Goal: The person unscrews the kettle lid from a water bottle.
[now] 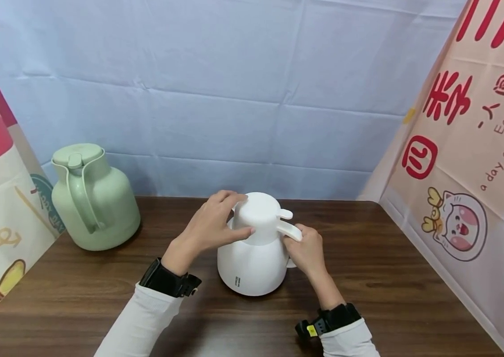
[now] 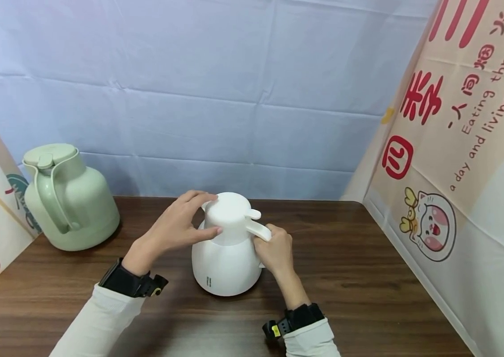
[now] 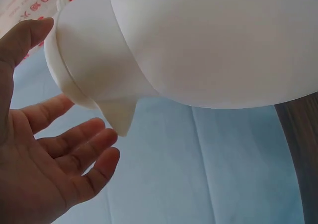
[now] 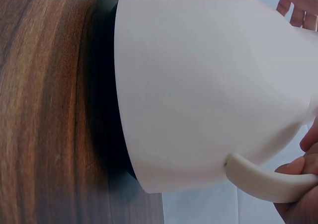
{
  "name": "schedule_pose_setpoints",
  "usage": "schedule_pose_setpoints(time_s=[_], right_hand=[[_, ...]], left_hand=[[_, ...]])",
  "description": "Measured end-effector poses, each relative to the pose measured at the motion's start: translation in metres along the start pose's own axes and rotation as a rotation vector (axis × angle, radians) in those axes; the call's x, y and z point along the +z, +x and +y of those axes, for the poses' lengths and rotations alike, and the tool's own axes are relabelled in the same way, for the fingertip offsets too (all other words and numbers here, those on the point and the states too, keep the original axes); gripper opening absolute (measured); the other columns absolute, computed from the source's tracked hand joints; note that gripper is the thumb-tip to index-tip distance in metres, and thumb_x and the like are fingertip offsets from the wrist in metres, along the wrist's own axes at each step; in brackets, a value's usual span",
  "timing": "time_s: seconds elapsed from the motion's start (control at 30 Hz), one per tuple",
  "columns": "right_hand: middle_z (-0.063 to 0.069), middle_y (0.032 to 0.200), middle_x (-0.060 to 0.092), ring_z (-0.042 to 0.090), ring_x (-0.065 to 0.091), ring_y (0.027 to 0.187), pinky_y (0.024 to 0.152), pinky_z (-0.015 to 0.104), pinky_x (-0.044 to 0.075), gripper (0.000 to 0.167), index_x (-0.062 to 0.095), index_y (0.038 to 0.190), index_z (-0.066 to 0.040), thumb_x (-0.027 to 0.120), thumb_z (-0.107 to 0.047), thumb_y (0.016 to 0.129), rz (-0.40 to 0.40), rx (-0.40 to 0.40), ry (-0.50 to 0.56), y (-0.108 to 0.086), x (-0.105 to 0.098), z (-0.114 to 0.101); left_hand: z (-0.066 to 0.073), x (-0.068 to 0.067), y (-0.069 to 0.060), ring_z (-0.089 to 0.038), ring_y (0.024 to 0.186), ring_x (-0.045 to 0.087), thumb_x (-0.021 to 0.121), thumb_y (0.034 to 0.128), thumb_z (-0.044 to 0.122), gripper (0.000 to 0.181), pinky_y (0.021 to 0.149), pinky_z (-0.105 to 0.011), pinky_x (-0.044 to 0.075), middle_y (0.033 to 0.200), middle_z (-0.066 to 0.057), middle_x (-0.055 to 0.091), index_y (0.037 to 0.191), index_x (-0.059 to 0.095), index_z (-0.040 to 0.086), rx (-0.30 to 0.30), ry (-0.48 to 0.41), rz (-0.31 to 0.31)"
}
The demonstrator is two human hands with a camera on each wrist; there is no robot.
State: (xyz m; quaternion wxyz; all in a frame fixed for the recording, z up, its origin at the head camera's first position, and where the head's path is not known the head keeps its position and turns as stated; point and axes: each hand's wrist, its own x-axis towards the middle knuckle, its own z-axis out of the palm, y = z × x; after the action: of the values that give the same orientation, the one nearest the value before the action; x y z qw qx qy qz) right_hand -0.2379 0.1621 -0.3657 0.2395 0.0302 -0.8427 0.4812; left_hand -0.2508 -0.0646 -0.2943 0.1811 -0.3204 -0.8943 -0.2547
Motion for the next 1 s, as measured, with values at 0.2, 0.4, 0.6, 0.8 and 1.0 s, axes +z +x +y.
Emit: schedule_pose_setpoints(time_s=[0.2,0.4,0.6,0.8,1.0], right_hand=[[0.002,0.045,0.043,0.017,0.045,0.042,0.039,0.030,0.039,0.019,0.050,0.056,-0.006,0.060,-0.001,0.072,-0.001,0.016,-0.010,-0.001,-0.001,0.000],[0.003,0.047,0.047,0.017,0.046,0.044,0.041,0.030,0.041,0.014,0.054,0.059,-0.005,0.060,0.001,0.071,0.000,0.013,-0.006,0.000,-0.001,0.000],[0.002,0.047,0.046,0.017,0.045,0.044,0.041,0.030,0.040,0.014,0.054,0.059,-0.005,0.060,0.000,0.071,-0.004,0.016,-0.010,0.000,0.000,-0.001],[0.002,0.047,0.043,0.016,0.042,0.043,0.041,0.029,0.037,0.015,0.053,0.059,-0.006,0.060,0.001,0.071,-0.003,0.000,-0.020,0.001,0.000,-0.002],[0.001,0.047,0.040,0.014,0.040,0.043,0.040,0.028,0.035,0.016,0.051,0.058,-0.006,0.059,0.001,0.070,-0.011,0.003,-0.009,0.000,-0.001,-0.002]], left_hand=[[0.004,0.003,0.010,-0.027,0.109,0.049,0.071,0.0768,0.044,0.061,0.081,-0.043,0.046,0.125,-0.012,0.050,0.127,0.056,0.012,0.066,-0.020,0.009],[0.011,0.004,0.023,-0.026,0.107,0.049,0.071,0.0754,0.044,0.059,0.078,-0.043,0.045,0.123,-0.009,0.051,0.124,0.058,0.013,0.098,0.016,0.004],[0.018,0.001,0.035,-0.024,0.107,0.050,0.069,0.0777,0.046,0.056,0.077,-0.042,0.046,0.123,-0.008,0.052,0.122,0.059,0.014,0.084,0.032,-0.063],[0.024,-0.001,0.044,-0.021,0.107,0.050,0.066,0.0794,0.047,0.053,0.077,-0.040,0.046,0.123,-0.006,0.053,0.122,0.060,0.016,0.031,0.031,-0.159],[0.029,0.001,0.053,-0.023,0.110,0.049,0.066,0.0788,0.050,0.054,0.079,-0.039,0.045,0.125,-0.006,0.053,0.124,0.060,0.021,0.014,0.052,-0.265]])
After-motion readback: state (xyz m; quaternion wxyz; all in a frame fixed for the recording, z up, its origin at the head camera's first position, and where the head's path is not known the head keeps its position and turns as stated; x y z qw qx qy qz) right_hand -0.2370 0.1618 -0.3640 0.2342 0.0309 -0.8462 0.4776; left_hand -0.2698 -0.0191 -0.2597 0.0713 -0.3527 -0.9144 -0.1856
